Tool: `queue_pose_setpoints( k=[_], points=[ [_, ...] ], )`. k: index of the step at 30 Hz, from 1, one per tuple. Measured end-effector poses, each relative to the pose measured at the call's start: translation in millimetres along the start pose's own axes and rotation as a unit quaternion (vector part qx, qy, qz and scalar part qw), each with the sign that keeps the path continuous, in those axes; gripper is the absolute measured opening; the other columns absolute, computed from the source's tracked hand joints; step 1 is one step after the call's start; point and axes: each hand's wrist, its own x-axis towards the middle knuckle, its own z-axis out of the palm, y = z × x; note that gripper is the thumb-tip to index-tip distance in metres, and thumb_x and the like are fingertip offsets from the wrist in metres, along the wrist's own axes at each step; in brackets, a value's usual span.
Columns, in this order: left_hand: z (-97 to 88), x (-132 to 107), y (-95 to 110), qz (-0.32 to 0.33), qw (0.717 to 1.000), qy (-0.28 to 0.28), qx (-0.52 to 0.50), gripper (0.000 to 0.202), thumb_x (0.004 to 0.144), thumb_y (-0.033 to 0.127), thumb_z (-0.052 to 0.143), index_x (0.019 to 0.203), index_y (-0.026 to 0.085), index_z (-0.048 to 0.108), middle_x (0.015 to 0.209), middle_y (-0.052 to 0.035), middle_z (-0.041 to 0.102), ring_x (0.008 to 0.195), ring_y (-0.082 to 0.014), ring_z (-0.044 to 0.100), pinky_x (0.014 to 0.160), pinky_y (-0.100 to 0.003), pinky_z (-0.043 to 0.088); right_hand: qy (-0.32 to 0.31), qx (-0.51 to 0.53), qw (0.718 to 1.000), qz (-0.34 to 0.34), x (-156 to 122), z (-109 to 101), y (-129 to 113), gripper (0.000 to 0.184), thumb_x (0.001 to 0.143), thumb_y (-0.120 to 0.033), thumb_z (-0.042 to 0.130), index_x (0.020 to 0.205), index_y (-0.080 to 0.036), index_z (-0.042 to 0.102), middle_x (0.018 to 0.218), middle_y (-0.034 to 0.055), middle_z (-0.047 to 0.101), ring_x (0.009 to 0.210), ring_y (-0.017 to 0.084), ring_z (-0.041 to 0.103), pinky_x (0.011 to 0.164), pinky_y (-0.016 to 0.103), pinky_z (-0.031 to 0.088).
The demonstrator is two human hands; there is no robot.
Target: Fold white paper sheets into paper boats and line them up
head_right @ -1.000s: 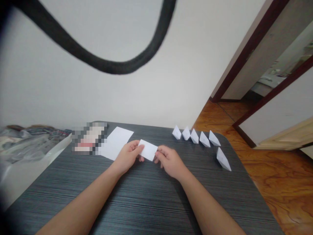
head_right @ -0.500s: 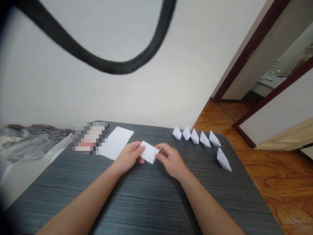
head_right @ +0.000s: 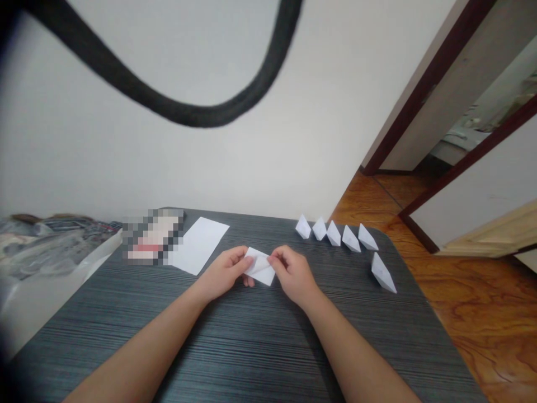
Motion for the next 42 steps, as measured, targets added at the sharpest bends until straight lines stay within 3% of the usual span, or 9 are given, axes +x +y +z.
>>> queue_pose_setpoints(
  k=[4,7,14,18,22,31,37,42],
  points=[
    [2.8,-1,1,-0.014,1.0,-0.008,-0.019,0.02,0.079,0.031,0.058,0.087,0.015,0.052,0.061,-0.0006,0.061,0.053,-0.0119,0.058,0.051,-0.022,0.044,0.009,-0.005,1.0,-0.009,0,1,0,0.013,0.085,-0.028,0.049,0.076,-0.02,0.052,0.063,-0.001,0.052,0.058,0.014,0.049,0.054,0.025,0.037],
    [4.0,-1,1,-0.015,1.0,-0.002,-0.014,0.018,0.081,0.031,0.055,0.086,0.015,0.052,0.057,0.0001,0.06,0.05,-0.0118,0.057,0.05,-0.022,0.044,0.002,-0.002,1.0,-0.01,-1,2,1,0.013,0.086,-0.03,0.049,0.077,-0.02,0.052,0.063,-0.0008,0.053,0.058,0.014,0.05,0.054,0.025,0.038],
    [2.8,-2,-1,-0.011,1.0,0.004,0.019,0.021,0.084,0.035,0.05,0.082,0.015,0.053,0.057,-0.0007,0.061,0.051,-0.0119,0.057,0.05,-0.021,0.043,-0.008,0.026,1.0,-0.008,-3,3,7,0.017,0.087,-0.028,0.048,0.101,-0.021,0.056,0.075,0.0024,0.062,0.063,0.016,0.057,0.058,0.027,0.043],
    [2.4,-2,-1,-0.004,0.999,0.016,0.05,0.025,0.085,0.038,0.048,0.08,0.015,0.053,0.056,-0.0006,0.06,0.05,-0.0122,0.057,0.048,-0.021,0.042,-0.017,-0.008,0.999,-0.047,-2,1,4,0.019,0.088,-0.025,0.047,0.098,-0.02,0.063,0.086,0.0051,0.065,0.071,0.017,0.06,0.064,0.027,0.045],
    [2.4,-2,1,-0.001,0.996,0.028,0.08,0.028,0.085,0.041,0.047,0.078,0.015,0.054,0.055,-0.0006,0.06,0.05,-0.0124,0.057,0.048,-0.021,0.041,-0.016,-0.028,0.996,-0.086,0,-1,-1,0.02,0.088,-0.022,0.046,0.094,-0.019,0.065,0.083,0.0044,0.066,0.074,0.017,0.06,0.068,0.027,0.045],
    [3.2,-4,6,-0.009,0.994,0.046,0.097,0.029,0.085,0.04,0.048,0.073,0.015,0.054,0.054,0.0002,0.059,0.049,-0.0116,0.057,0.048,-0.02,0.041,-0.018,-0.033,0.995,-0.097,0,-1,-4,0.02,0.089,-0.021,0.046,0.092,-0.02,0.066,0.079,0.0035,0.064,0.073,0.016,0.059,0.067,0.027,0.043],
    [3.2,-4,8,-0.007,0.993,0.05,0.104,0.028,0.085,0.039,0.048,0.072,0.015,0.053,0.054,0.0011,0.058,0.049,-0.011,0.056,0.048,-0.02,0.041,-0.021,-0.025,0.996,-0.085,-1,0,-4,0.02,0.088,-0.021,0.047,0.092,-0.019,0.066,0.081,0.0043,0.064,0.074,0.016,0.059,0.068,0.027,0.043],
    [2.0,-4,5,0.005,0.991,0.065,0.114,0.028,0.086,0.04,0.046,0.074,0.015,0.054,0.054,0.0021,0.057,0.048,-0.0108,0.055,0.048,-0.02,0.04,-0.023,0.058,0.998,0.013,-2,1,2,0.027,0.092,-0.03,0.039,0.097,-0.017,0.062,0.059,0.0001,0.058,0.054,0.013,0.055,0.055,0.024,0.042]
  ],
)
